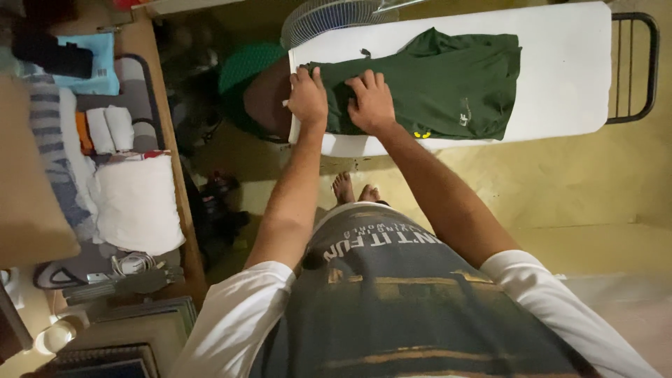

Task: Fold a green athletic garment on an ironing board.

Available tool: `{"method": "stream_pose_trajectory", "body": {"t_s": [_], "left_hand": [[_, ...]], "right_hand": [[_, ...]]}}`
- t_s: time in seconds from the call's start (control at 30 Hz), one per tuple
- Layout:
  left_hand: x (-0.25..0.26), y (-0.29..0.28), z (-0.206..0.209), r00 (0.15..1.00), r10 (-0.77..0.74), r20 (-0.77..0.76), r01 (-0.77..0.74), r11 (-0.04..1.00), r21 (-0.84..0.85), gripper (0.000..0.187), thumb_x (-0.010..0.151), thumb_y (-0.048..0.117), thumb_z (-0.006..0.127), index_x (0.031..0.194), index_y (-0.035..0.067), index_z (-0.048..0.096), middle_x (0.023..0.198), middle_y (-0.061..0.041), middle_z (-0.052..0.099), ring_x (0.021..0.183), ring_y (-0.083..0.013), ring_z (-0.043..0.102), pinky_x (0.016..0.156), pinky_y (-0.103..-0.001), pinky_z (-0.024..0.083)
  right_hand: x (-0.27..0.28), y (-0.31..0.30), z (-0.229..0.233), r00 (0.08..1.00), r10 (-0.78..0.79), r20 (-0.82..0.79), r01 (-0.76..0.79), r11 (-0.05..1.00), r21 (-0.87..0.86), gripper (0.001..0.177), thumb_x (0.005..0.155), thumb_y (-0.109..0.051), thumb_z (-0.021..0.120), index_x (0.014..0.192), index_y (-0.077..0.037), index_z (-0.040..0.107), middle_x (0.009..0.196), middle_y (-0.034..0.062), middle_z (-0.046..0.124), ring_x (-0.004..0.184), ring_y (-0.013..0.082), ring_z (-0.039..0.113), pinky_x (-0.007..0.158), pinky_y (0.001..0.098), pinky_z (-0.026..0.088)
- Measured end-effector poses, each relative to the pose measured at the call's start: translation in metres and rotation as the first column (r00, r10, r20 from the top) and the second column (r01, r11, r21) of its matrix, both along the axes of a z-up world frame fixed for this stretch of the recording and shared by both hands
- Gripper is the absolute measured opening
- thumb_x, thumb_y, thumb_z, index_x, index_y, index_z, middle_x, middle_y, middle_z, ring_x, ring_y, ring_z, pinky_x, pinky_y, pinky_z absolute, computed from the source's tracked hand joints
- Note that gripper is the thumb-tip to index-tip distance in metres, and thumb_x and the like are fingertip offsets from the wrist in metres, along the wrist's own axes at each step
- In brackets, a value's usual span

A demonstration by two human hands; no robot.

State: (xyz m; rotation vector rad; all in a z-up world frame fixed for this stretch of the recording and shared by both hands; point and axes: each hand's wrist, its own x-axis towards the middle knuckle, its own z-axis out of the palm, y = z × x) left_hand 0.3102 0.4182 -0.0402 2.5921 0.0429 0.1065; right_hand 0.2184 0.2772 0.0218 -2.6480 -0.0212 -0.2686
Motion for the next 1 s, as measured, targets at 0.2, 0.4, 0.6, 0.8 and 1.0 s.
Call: {"method": "stream_pose_trajectory", "body": {"t_s": [0.2,0.4,0.6,0.8,1.0], "left_hand": [[-0.018,-0.023,0.039,0.945,0.14,0.295,-0.173,0.981,0.089,0.028,0.098,0.028,0.065,0.116,0.008,0.065,0.121,-0.014,0.057,0.114,-0.0356,0.053,0.098,-0.051,0.044],[-0.055,-0.061,0.033,0.913,-0.233,0.336,0.244,0.97,0.01,0.024,0.093,0.018,0.067,0.116,0.012,0.066,0.129,-0.012,0.055,0.119,-0.0346,0.051,0.104,-0.051,0.04],[-0.088,-0.101,0.037,0.824,-0.455,0.339,0.48,0.877,0.01,0.023,0.091,0.012,0.066,0.114,0.012,0.066,0.131,-0.011,0.055,0.125,-0.0348,0.05,0.107,-0.051,0.04],[-0.111,-0.151,0.03,0.818,-0.476,0.323,0.488,0.872,0.048,0.025,0.091,0.012,0.066,0.116,0.009,0.067,0.131,-0.015,0.053,0.123,-0.037,0.047,0.102,-0.052,0.039],[-0.107,-0.206,0.03,0.862,-0.42,0.284,0.444,0.896,-0.022,0.023,0.096,0.015,0.065,0.119,0.009,0.067,0.128,-0.012,0.056,0.121,-0.0351,0.05,0.103,-0.051,0.04]], "right_hand": [[-0.008,-0.038,-0.01,0.998,-0.064,0.013,0.065,0.995,-0.082,0.039,0.083,-0.014,0.07,0.122,-0.01,0.063,0.119,0.0165,0.052,0.112,0.0403,0.048,0.091,0.05,0.044],[-0.016,-0.078,-0.021,0.984,-0.17,0.057,0.173,0.983,-0.054,0.036,0.081,-0.012,0.071,0.117,-0.011,0.065,0.12,0.0153,0.054,0.112,0.0405,0.05,0.088,0.0515,0.046],[-0.024,-0.151,-0.05,0.935,-0.329,0.13,0.34,0.938,-0.068,0.029,0.084,-0.012,0.072,0.112,-0.013,0.066,0.117,0.0148,0.055,0.109,0.0399,0.051,0.086,0.0516,0.047],[-0.038,-0.234,-0.058,0.888,-0.443,0.126,0.457,0.88,-0.127,0.021,0.094,-0.012,0.069,0.114,-0.015,0.066,0.119,0.0134,0.055,0.112,0.038,0.051,0.088,0.0529,0.045],[-0.039,-0.288,-0.036,0.957,-0.269,0.11,0.291,0.89,-0.352,0.035,0.083,-0.025,0.072,0.111,-0.006,0.061,0.114,0.0238,0.05,0.106,0.0463,0.045,0.09,0.0599,0.036]]}}
